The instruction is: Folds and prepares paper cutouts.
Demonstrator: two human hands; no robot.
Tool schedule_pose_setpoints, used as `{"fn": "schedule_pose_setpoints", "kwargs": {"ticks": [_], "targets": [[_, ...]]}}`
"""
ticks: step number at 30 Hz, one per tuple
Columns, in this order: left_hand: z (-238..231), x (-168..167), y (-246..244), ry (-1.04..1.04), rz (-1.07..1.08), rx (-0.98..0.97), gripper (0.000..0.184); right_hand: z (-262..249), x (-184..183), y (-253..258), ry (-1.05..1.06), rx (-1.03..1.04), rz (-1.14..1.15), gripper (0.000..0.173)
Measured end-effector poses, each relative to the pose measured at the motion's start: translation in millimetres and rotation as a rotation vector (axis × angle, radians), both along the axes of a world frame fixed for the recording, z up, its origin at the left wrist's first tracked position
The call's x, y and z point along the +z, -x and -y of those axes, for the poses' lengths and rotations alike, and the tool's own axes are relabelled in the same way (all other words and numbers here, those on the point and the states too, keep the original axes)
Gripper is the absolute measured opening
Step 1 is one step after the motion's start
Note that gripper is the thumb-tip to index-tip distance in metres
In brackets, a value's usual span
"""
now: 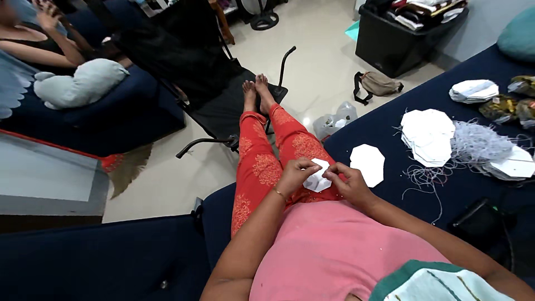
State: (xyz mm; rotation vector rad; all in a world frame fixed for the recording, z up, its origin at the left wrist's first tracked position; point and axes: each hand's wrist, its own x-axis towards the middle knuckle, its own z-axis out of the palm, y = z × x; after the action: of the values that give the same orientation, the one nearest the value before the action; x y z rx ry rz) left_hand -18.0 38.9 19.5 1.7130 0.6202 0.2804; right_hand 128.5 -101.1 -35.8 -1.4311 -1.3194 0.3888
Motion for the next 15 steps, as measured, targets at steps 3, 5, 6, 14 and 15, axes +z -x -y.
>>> {"fn": "schedule_pose_setpoints", "kwargs": {"ticks": [3,5,6,14,15], "targets": [[1.9,2.1,-1.6,0.042,-0.007,0.010,0.014,-0.8,0.5,0.5,-0.002,0.012,-0.019,0.022],[3.1,3.6,-1.7,0.064,-0.012,0.012,0.014,-1.3,0.1,1.0,0.002,0.010,-0.025,0.022],[3.6,4.0,-1.7,0.074,-0.010,0.013,0.014,-1.7,0.1,1.5,0.000,0.007,-0.029,0.022],[5.7,2.9,-3.6,0.150,0.003,0.041,0.012,-3.1,0.8,4.4,-0.142,-0.072,0.014,0.019],[5.6,2.6,-3.6,0.165,0.006,0.044,0.012,-3.3,-0.5,4.2,-0.149,-0.071,0.020,0.019]]}}
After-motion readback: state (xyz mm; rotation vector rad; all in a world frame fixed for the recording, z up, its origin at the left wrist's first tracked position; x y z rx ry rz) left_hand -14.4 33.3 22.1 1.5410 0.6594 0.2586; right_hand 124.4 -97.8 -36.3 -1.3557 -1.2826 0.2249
